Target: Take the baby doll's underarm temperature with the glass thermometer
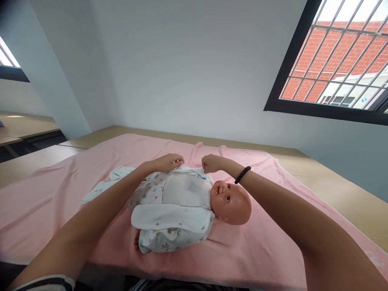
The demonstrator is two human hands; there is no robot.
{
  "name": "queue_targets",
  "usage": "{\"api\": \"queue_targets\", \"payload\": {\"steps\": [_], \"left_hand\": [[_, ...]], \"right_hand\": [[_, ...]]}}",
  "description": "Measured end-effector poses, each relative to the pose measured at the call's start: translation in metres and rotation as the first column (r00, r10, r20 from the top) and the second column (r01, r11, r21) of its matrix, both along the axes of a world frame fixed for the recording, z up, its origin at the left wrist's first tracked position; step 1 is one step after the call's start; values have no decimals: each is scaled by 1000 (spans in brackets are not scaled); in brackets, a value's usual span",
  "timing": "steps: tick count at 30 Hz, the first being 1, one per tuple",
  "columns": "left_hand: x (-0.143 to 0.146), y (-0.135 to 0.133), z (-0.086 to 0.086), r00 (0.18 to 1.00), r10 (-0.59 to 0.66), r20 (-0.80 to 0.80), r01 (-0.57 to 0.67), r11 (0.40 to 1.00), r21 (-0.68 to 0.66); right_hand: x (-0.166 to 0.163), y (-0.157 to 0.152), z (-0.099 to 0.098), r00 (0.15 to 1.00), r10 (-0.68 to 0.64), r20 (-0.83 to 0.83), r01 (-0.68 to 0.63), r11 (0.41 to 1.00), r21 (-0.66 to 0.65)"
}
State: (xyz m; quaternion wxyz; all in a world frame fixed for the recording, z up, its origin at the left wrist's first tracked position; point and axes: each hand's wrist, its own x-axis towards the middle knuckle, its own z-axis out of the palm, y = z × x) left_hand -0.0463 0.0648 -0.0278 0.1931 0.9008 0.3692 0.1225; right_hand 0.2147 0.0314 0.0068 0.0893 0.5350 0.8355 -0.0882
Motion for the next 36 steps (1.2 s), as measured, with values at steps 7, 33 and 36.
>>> {"api": "queue_targets", "payload": {"steps": [7, 33, 36], "left_hand": [[-15, 10, 2, 964, 24, -264, -64, 988, -142], [-9, -124, 70, 802, -130, -583, 99, 992, -84], [12, -153, 45, 768, -186, -613, 210, 977, -33]], "right_hand": [[2, 15, -7, 997, -65, -49, 60, 995, -86], [-15, -142, 29, 956, 278, -96, -287, 954, -86], [-34, -172, 3, 963, 258, 82, -255, 966, -43]]}}
